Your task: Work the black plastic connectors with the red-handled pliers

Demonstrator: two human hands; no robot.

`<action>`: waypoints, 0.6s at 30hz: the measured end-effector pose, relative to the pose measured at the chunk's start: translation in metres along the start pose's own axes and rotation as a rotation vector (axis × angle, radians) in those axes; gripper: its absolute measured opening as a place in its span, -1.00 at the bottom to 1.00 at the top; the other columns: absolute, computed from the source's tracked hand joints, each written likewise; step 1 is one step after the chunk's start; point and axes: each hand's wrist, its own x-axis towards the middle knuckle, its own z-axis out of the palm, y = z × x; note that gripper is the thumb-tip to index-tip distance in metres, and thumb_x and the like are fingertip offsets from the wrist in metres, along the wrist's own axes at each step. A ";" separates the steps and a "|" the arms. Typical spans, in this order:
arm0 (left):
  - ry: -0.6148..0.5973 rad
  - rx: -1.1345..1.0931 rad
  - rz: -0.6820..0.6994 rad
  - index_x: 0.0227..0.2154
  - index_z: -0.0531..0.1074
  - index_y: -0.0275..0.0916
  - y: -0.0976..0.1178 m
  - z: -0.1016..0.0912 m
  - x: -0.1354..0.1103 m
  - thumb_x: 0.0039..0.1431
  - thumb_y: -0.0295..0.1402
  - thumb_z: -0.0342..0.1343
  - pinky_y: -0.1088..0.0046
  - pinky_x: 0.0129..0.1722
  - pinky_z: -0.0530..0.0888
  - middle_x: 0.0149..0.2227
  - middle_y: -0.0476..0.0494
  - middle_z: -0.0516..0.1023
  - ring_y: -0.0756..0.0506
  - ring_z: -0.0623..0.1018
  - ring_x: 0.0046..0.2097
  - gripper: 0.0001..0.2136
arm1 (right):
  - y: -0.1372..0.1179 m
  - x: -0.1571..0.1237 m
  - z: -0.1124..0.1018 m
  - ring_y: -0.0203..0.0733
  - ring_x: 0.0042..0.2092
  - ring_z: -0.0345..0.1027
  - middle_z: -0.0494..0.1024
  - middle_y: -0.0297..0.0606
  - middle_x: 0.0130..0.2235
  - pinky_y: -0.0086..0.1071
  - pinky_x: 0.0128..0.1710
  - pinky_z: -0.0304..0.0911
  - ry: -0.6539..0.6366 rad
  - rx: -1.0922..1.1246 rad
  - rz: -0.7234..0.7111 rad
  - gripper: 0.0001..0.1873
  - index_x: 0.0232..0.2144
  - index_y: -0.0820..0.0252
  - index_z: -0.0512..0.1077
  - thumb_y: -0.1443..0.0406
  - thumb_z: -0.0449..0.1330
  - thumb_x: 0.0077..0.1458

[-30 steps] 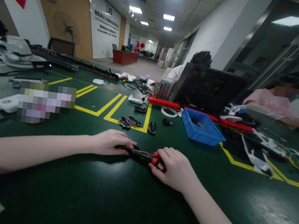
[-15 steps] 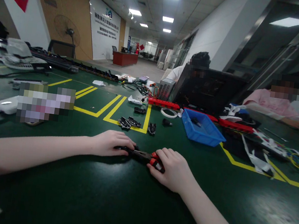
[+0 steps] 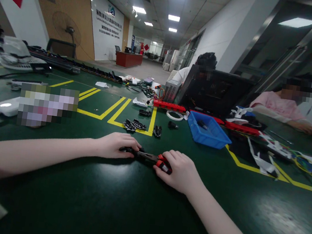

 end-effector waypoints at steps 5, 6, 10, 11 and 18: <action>0.000 -0.032 -0.015 -0.09 0.41 -0.21 0.001 0.000 0.000 0.23 -0.39 0.19 0.35 -0.01 0.45 -0.03 -0.14 0.54 -0.13 0.54 -0.02 -0.80 | 0.000 -0.001 0.000 -0.15 -0.32 0.41 0.54 -0.15 -0.30 -0.31 -0.33 0.28 0.023 -0.051 -0.021 -0.71 -0.25 0.22 0.43 0.10 0.15 0.15; 0.003 -0.040 -0.019 -0.08 0.41 -0.22 0.001 -0.001 0.000 0.23 -0.40 0.19 0.35 -0.02 0.45 -0.04 -0.14 0.54 -0.12 0.54 -0.02 -0.79 | 0.001 -0.001 0.001 -0.15 -0.31 0.41 0.54 -0.15 -0.30 -0.30 -0.32 0.28 0.024 -0.053 -0.024 -0.70 -0.25 0.22 0.43 0.09 0.14 0.15; 0.015 -0.096 -0.004 -0.15 0.45 -0.24 -0.001 -0.001 0.001 0.22 -0.41 0.20 0.33 0.00 0.46 -0.01 -0.17 0.52 -0.13 0.52 0.00 -0.85 | 0.002 -0.001 0.002 -0.14 -0.31 0.41 0.54 -0.14 -0.29 -0.30 -0.32 0.28 0.034 -0.051 -0.026 -0.70 -0.25 0.21 0.43 0.09 0.15 0.15; 0.014 -0.112 0.001 -0.18 0.47 -0.25 -0.001 -0.001 0.002 0.22 -0.41 0.20 0.32 0.00 0.46 -0.01 -0.18 0.51 -0.13 0.52 0.01 -0.87 | 0.002 -0.001 0.002 -0.15 -0.31 0.41 0.55 -0.14 -0.29 -0.30 -0.33 0.28 0.036 -0.049 -0.024 -0.70 -0.25 0.21 0.43 0.09 0.16 0.14; 0.000 -0.177 -0.008 -0.21 0.48 -0.28 -0.003 -0.002 0.003 0.22 -0.44 0.19 0.28 0.03 0.45 0.00 -0.21 0.49 -0.13 0.50 0.01 -0.90 | 0.004 -0.001 0.004 -0.13 -0.29 0.43 0.55 -0.14 -0.25 -0.28 -0.33 0.30 0.055 -0.016 0.005 -0.69 -0.22 0.20 0.43 0.08 0.17 0.14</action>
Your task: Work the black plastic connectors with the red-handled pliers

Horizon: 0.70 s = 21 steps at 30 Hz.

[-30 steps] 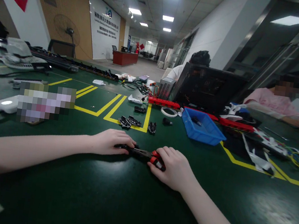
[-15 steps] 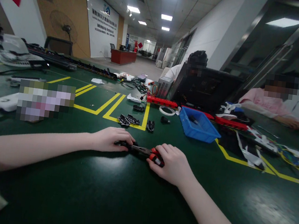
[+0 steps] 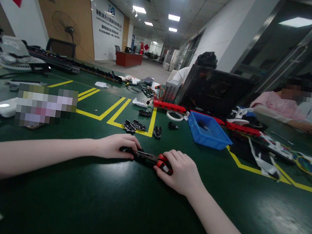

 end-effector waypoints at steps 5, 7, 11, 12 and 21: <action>-0.001 -0.031 0.002 -0.22 0.50 -0.27 -0.001 -0.001 0.001 0.20 -0.45 0.21 0.27 0.02 0.45 -0.01 -0.23 0.49 -0.15 0.50 0.02 -0.90 | 0.000 0.000 0.000 -0.16 -0.31 0.43 0.56 -0.16 -0.27 -0.31 -0.34 0.31 0.005 0.021 0.002 -0.71 -0.23 0.18 0.43 0.09 0.18 0.13; 0.000 -0.042 0.007 -0.21 0.50 -0.28 -0.001 -0.001 0.001 0.20 -0.45 0.21 0.27 0.03 0.44 -0.01 -0.23 0.49 -0.15 0.50 0.03 -0.90 | -0.001 0.000 -0.001 -0.16 -0.32 0.43 0.55 -0.17 -0.28 -0.31 -0.35 0.31 0.000 0.014 -0.009 -0.71 -0.23 0.18 0.43 0.10 0.19 0.12; 0.007 -0.073 0.010 -0.20 0.49 -0.31 -0.002 -0.001 0.002 0.19 -0.46 0.22 0.28 0.04 0.44 -0.03 -0.26 0.49 -0.15 0.50 0.02 -0.87 | -0.002 0.001 -0.002 -0.15 -0.32 0.43 0.55 -0.16 -0.29 -0.30 -0.34 0.31 0.004 -0.013 -0.029 -0.71 -0.23 0.20 0.43 0.11 0.17 0.13; 0.008 -0.082 0.010 -0.20 0.50 -0.31 -0.002 -0.002 0.002 0.19 -0.46 0.23 0.29 0.04 0.44 -0.03 -0.26 0.49 -0.15 0.50 0.01 -0.87 | -0.003 0.002 -0.002 -0.15 -0.32 0.43 0.55 -0.15 -0.29 -0.30 -0.33 0.31 0.005 -0.018 -0.032 -0.72 -0.23 0.20 0.43 0.11 0.17 0.13; 0.014 -0.155 0.008 -0.23 0.52 -0.31 -0.008 -0.001 0.002 0.17 -0.47 0.24 0.28 0.03 0.45 -0.05 -0.25 0.48 -0.14 0.51 0.00 -0.89 | -0.004 0.003 -0.002 -0.16 -0.33 0.41 0.54 -0.18 -0.31 -0.31 -0.34 0.29 -0.001 -0.034 -0.038 -0.73 -0.24 0.18 0.43 0.11 0.17 0.13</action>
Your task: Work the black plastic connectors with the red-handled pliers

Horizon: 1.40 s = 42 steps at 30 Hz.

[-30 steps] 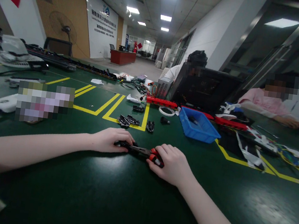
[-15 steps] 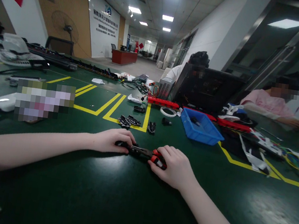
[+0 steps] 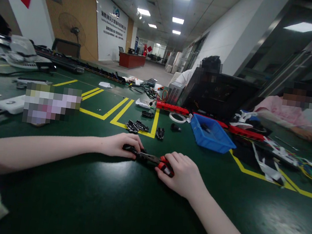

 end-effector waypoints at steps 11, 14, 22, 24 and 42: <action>0.000 -0.008 0.014 -0.24 0.52 -0.34 0.003 0.000 0.000 0.17 -0.48 0.25 0.28 0.03 0.45 -0.06 -0.27 0.46 -0.14 0.50 -0.01 -0.89 | 0.002 0.001 -0.004 -0.11 -0.30 0.40 0.54 -0.10 -0.28 -0.28 -0.33 0.29 0.010 -0.110 -0.084 -0.71 -0.24 0.24 0.44 0.13 0.13 0.16; 0.000 -0.002 0.023 -0.24 0.51 -0.34 0.002 0.001 0.000 0.17 -0.48 0.24 0.29 0.03 0.45 -0.07 -0.27 0.46 -0.14 0.50 -0.01 -0.90 | -0.001 0.000 -0.004 -0.14 -0.32 0.39 0.53 -0.11 -0.29 -0.30 -0.34 0.29 0.014 -0.110 -0.082 -0.72 -0.24 0.24 0.45 0.13 0.14 0.15; 0.006 -0.003 0.021 -0.24 0.50 -0.34 0.000 0.001 0.000 0.17 -0.46 0.24 0.30 0.01 0.45 -0.07 -0.27 0.45 -0.14 0.50 -0.03 -0.89 | 0.000 -0.001 -0.002 -0.15 -0.33 0.39 0.52 -0.14 -0.31 -0.31 -0.35 0.28 0.005 -0.102 -0.075 -0.72 -0.24 0.26 0.45 0.14 0.17 0.14; 0.005 -0.005 0.017 -0.24 0.51 -0.33 -0.001 0.002 0.000 0.17 -0.45 0.25 0.30 0.01 0.45 -0.07 -0.26 0.45 -0.15 0.50 -0.02 -0.88 | 0.003 0.000 -0.001 -0.14 -0.33 0.39 0.52 -0.13 -0.31 -0.30 -0.36 0.28 0.009 -0.100 -0.088 -0.72 -0.25 0.26 0.44 0.14 0.17 0.14; 0.000 0.004 0.003 -0.22 0.51 -0.33 0.002 0.001 0.000 0.16 -0.47 0.26 0.33 0.03 0.45 -0.07 -0.24 0.44 -0.14 0.50 0.00 -0.86 | 0.005 -0.001 0.003 -0.15 -0.32 0.39 0.53 -0.11 -0.27 -0.31 -0.35 0.30 0.017 -0.083 -0.106 -0.72 -0.21 0.27 0.45 0.16 0.17 0.14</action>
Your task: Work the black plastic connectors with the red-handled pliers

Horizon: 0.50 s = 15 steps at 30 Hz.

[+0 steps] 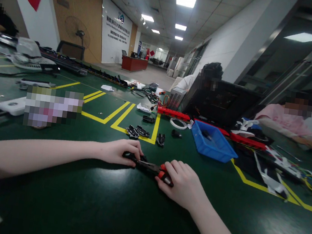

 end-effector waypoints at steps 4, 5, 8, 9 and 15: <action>0.002 0.008 -0.007 -0.22 0.51 -0.31 -0.001 0.001 0.000 0.16 -0.46 0.26 0.33 0.01 0.45 -0.09 -0.23 0.45 -0.14 0.50 -0.02 -0.87 | 0.000 -0.001 0.002 -0.14 -0.30 0.40 0.54 -0.10 -0.24 -0.28 -0.32 0.31 -0.022 0.003 0.024 -0.70 -0.19 0.26 0.45 0.15 0.18 0.14; 0.003 0.008 -0.009 -0.22 0.50 -0.31 -0.001 0.001 0.000 0.16 -0.45 0.25 0.32 0.00 0.45 -0.09 -0.23 0.45 -0.14 0.50 -0.03 -0.87 | 0.001 -0.001 0.002 -0.13 -0.29 0.41 0.54 -0.10 -0.23 -0.28 -0.32 0.31 -0.026 0.005 0.036 -0.69 -0.19 0.26 0.45 0.14 0.18 0.14; 0.004 -0.001 -0.013 -0.20 0.50 -0.31 -0.001 0.001 0.000 0.18 -0.44 0.24 0.32 0.01 0.45 -0.08 -0.22 0.45 -0.13 0.50 -0.03 -0.86 | 0.002 -0.002 0.004 -0.07 -0.20 0.43 0.55 -0.08 -0.16 -0.22 -0.24 0.34 -0.027 0.025 0.079 -0.65 -0.14 0.24 0.44 0.11 0.19 0.13; 0.005 -0.005 -0.013 -0.19 0.50 -0.31 -0.001 0.001 0.000 0.18 -0.44 0.24 0.33 0.01 0.44 -0.08 -0.22 0.46 -0.13 0.50 -0.03 -0.86 | 0.003 -0.002 0.004 -0.05 -0.16 0.44 0.55 -0.07 -0.14 -0.20 -0.21 0.35 -0.030 0.039 0.094 -0.64 -0.12 0.23 0.44 0.10 0.19 0.13; 0.000 -0.022 -0.017 -0.20 0.51 -0.30 0.001 0.000 0.000 0.19 -0.43 0.23 0.32 0.03 0.43 -0.07 -0.23 0.46 -0.13 0.49 -0.02 -0.87 | 0.008 -0.004 0.008 -0.01 -0.01 0.42 0.53 -0.10 -0.04 -0.08 -0.03 0.36 -0.124 0.186 0.132 -0.61 -0.03 0.15 0.41 0.08 0.17 0.18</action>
